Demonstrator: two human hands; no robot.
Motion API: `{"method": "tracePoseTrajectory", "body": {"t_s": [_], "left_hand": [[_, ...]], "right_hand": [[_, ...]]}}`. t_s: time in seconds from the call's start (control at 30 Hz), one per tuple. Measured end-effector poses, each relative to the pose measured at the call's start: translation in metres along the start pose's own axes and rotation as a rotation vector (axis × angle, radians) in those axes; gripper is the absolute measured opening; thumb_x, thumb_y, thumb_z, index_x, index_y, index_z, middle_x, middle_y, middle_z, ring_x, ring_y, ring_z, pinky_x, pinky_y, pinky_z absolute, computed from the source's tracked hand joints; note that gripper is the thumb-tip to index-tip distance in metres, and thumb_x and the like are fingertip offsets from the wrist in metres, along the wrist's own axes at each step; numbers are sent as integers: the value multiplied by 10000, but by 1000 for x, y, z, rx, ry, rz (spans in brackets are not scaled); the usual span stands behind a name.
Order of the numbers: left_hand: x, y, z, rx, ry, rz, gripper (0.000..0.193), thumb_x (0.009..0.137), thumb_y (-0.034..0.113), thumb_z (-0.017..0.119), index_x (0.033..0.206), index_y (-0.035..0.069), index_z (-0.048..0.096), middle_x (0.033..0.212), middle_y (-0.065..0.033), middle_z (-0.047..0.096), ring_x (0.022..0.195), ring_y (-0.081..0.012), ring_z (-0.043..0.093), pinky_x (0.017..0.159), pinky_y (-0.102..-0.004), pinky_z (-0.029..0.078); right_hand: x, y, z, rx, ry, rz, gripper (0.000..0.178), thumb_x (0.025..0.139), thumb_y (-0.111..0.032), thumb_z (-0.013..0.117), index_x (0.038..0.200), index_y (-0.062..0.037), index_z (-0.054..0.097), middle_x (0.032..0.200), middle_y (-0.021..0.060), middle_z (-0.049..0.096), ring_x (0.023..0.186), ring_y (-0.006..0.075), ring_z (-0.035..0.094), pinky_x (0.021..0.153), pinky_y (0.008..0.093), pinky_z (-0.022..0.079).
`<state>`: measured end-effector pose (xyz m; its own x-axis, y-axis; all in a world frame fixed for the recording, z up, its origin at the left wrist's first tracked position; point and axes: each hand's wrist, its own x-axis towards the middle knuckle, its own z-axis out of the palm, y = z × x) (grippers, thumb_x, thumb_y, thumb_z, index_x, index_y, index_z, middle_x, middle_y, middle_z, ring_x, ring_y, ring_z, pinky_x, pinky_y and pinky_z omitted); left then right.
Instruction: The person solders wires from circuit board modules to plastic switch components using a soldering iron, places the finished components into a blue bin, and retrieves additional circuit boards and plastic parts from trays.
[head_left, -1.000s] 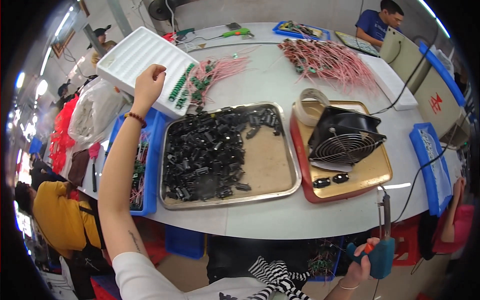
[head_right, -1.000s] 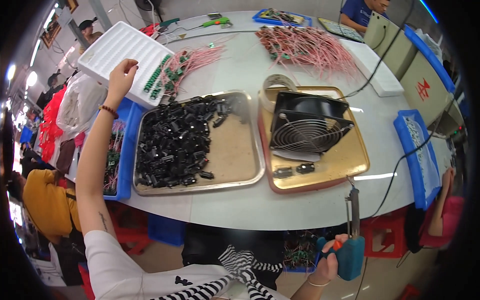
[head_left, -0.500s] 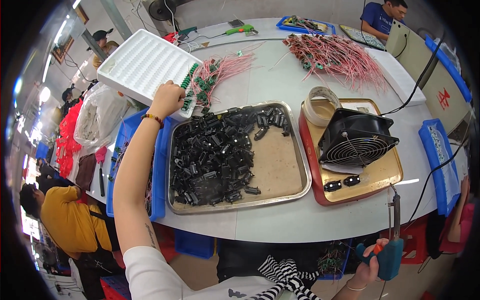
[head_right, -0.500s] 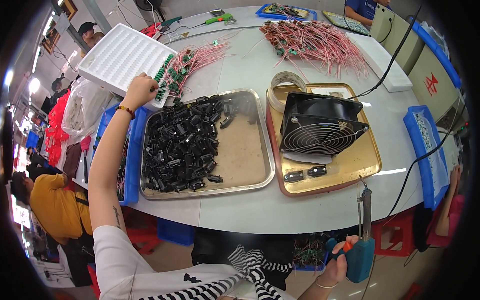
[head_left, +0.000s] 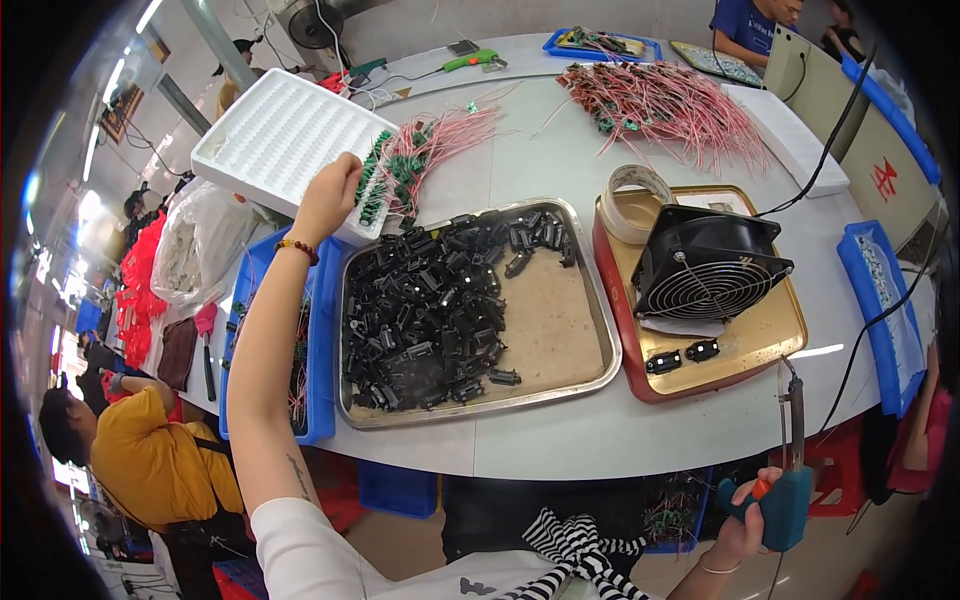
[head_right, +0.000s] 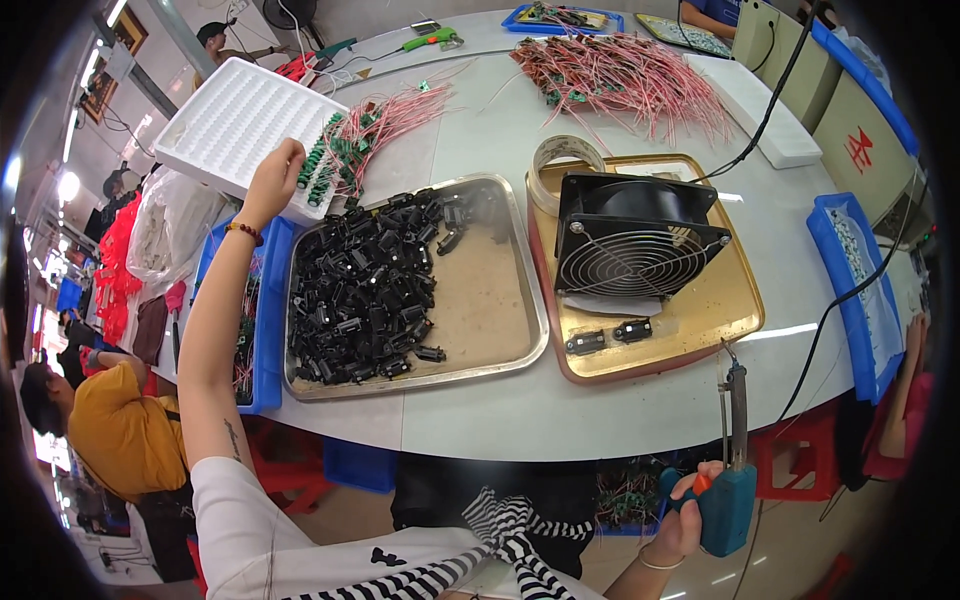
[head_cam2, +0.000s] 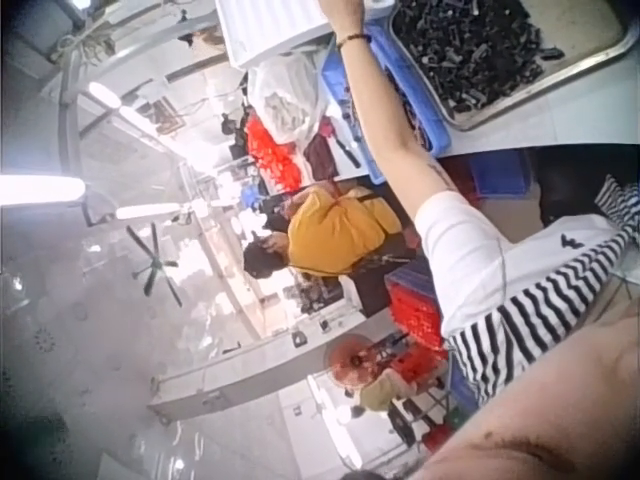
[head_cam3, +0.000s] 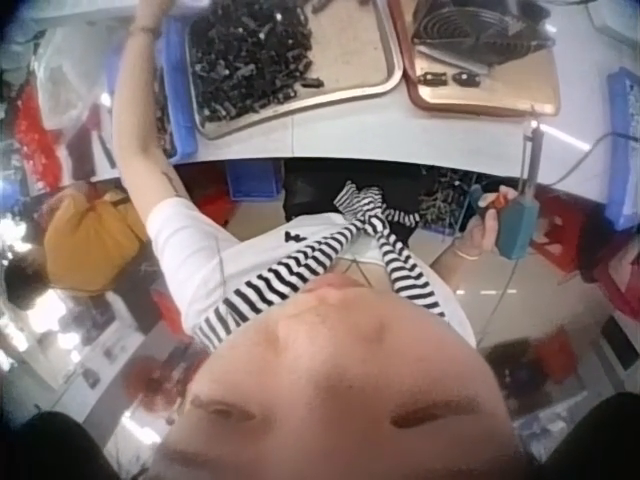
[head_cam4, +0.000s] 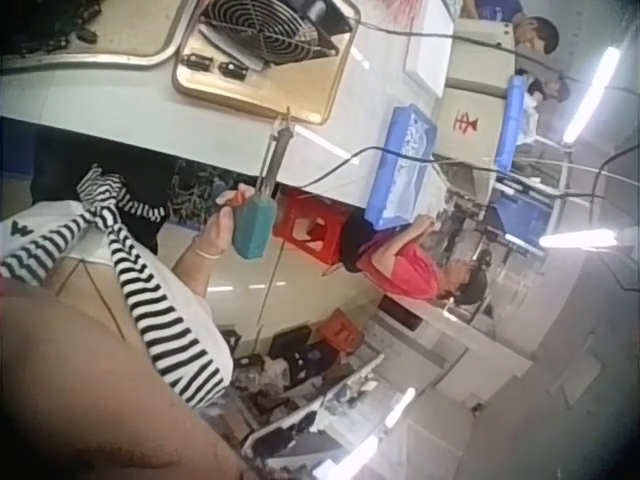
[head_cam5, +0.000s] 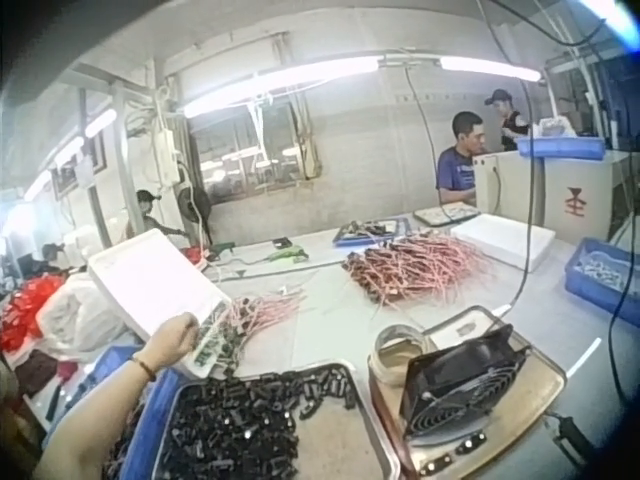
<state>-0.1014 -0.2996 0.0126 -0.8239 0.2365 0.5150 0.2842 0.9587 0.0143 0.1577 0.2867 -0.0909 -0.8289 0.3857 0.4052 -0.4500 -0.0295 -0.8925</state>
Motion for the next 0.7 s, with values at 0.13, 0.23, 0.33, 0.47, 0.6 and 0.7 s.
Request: {"method": "tracePoseTrajectory", "body": {"t_s": [0.13,0.23,0.33,0.47,0.6,0.7], "left_hand": [[14,66,-28,-281,262,-4,46,869,47,500,882,3,502,679,-123,536,611,-228,552,591,-288,438],[4,151,-50,-489,297,47,51,815,49,549,813,4,524,620,-93,515,552,-184,522,553,-279,430],[-24,214,-56,-334,145,360,91,745,61,609,717,42,525,582,-62,511,514,-220,516,515,-296,425],[-56,240,-36,-219,-92,321,176,758,88,625,681,58,470,562,-82,488,543,-255,536,515,-346,428],[-36,205,-28,-367,-85,-52,118,807,127,620,801,30,553,672,-141,575,582,-300,565,536,-358,443],[-7,143,-36,-462,280,-231,85,858,124,566,857,45,598,687,-43,602,556,-93,517,504,-246,397]], "right_hand": [[-2,1,2,17,18,14,492,714,-146,578,1146,67,480,1103,158,504,631,155,510,556,234,388],[-1,2,2,15,12,9,483,708,-141,580,1133,68,483,1089,158,500,627,161,506,558,235,389],[0,2,3,31,-28,10,488,708,-134,586,1140,63,476,1082,157,486,642,165,506,562,236,394],[0,3,4,97,-52,36,507,711,-122,594,1163,56,451,1089,155,466,676,169,512,570,240,405],[-1,2,-2,99,-47,23,501,711,-127,599,1154,57,453,1082,159,471,657,166,511,568,238,405],[-3,1,-6,94,-45,9,496,712,-130,600,1146,60,455,1076,162,475,639,159,511,562,236,403]]}}
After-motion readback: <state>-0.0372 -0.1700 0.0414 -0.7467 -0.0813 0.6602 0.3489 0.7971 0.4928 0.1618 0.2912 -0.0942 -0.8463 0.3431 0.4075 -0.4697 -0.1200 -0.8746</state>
